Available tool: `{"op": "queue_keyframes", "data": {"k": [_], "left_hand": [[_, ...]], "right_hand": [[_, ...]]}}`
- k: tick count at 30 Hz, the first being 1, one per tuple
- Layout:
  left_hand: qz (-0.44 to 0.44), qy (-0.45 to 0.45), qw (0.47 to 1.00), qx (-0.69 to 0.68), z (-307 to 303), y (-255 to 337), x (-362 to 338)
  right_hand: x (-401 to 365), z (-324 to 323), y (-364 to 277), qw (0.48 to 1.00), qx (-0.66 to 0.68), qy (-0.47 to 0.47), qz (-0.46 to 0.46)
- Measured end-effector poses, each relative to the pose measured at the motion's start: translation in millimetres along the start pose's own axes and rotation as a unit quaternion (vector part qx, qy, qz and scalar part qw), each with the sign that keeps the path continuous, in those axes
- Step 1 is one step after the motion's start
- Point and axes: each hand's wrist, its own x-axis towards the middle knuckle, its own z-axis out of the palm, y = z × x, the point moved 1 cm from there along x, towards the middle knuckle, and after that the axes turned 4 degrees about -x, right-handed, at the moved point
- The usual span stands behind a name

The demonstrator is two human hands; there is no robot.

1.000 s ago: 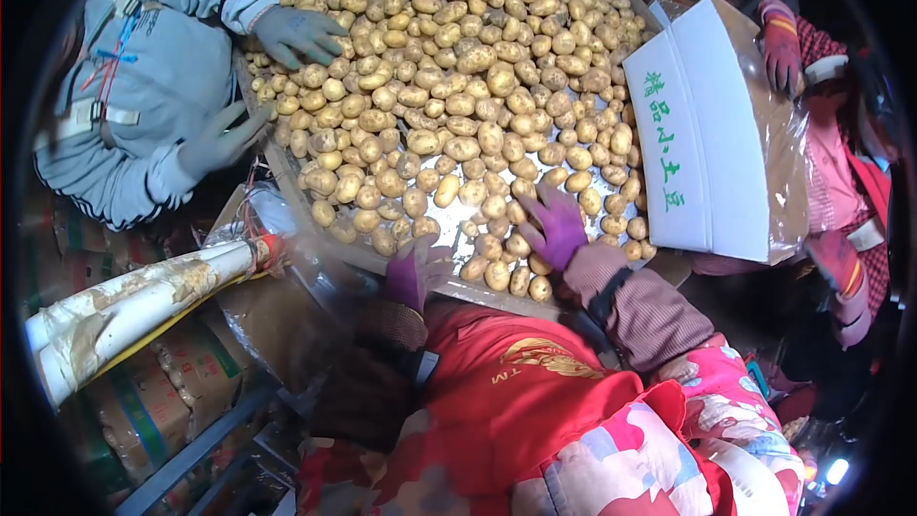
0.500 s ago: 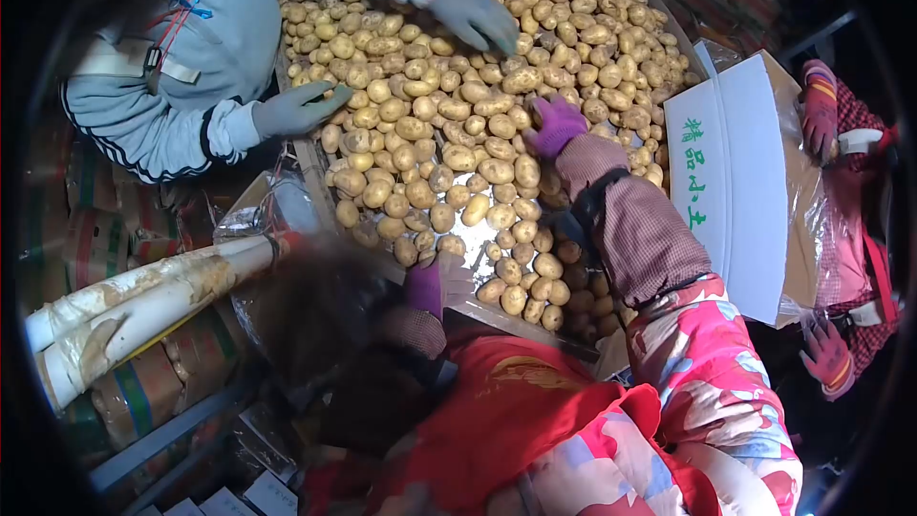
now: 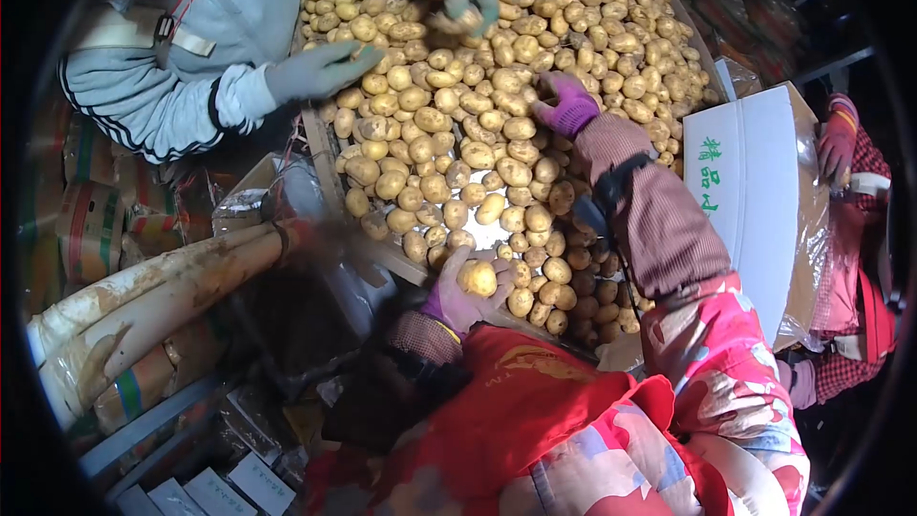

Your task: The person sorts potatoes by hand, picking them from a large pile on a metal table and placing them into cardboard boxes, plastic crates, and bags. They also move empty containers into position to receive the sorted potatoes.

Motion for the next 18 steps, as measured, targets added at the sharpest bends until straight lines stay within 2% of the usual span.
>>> {"op": "queue_keyframes", "data": {"k": [1,2,4,5,7,8,9,10,11,12,14,15,17,18], "left_hand": [[-0.004,-0.078,0.996,-0.053,-8.7,5.0,1.5],[0.013,-0.059,0.998,-0.037,-17.0,7.9,2.8],[0.046,-0.023,0.999,-0.009,2.1,12.7,-11.9],[0.051,-0.057,0.997,-0.012,-8.1,14.5,-7.0],[0.164,-0.134,0.950,0.230,-21.6,15.8,6.3],[0.158,-0.139,0.941,0.264,-23.2,17.0,11.4],[0.151,-0.144,0.932,0.298,-17.9,18.6,13.3],[0.087,-0.117,0.959,0.244,3.7,20.7,8.7],[0.020,-0.086,0.979,0.186,15.1,19.0,7.4],[0.024,-0.105,0.975,0.194,16.0,17.2,11.2],[-0.073,-0.126,0.973,0.178,7.8,18.7,35.1],[-0.058,-0.150,0.971,0.179,11.4,17.9,31.6],[-0.021,-0.192,0.965,0.176,17.5,15.3,13.9],[-0.024,-0.171,0.974,0.149,15.3,14.2,9.0]], "right_hand": [[-4.6,4.8,-3.3,0.995,-0.085,-0.045,-0.007],[-11.1,9.6,-7.3,0.981,-0.172,-0.088,-0.016],[-32.5,3.0,-26.3,0.959,-0.253,-0.130,-0.005],[-39.4,3.4,-33.4,0.955,-0.261,-0.141,0.020],[-58.4,4.8,-23.3,0.987,-0.129,-0.090,0.035],[-70.4,5.8,-16.9,0.995,-0.060,-0.063,0.047],[-84.2,-21.6,-46.2,0.986,0.085,-0.108,0.095],[-98.5,-50.1,-80.0,0.951,0.228,-0.151,0.141],[-111.0,-51.7,-89.5,0.934,0.277,-0.212,0.072],[-119.7,-50.9,-95.2,0.907,0.324,-0.270,0.004],[-105.5,-39.9,-95.2,0.930,0.291,-0.200,-0.102],[-88.2,-31.9,-91.3,0.935,0.272,-0.163,-0.159],[-37.4,-19.5,-76.9,0.972,0.221,-0.041,-0.063],[-18.6,-15.9,-73.8,0.971,0.232,-0.051,0.004]]}}
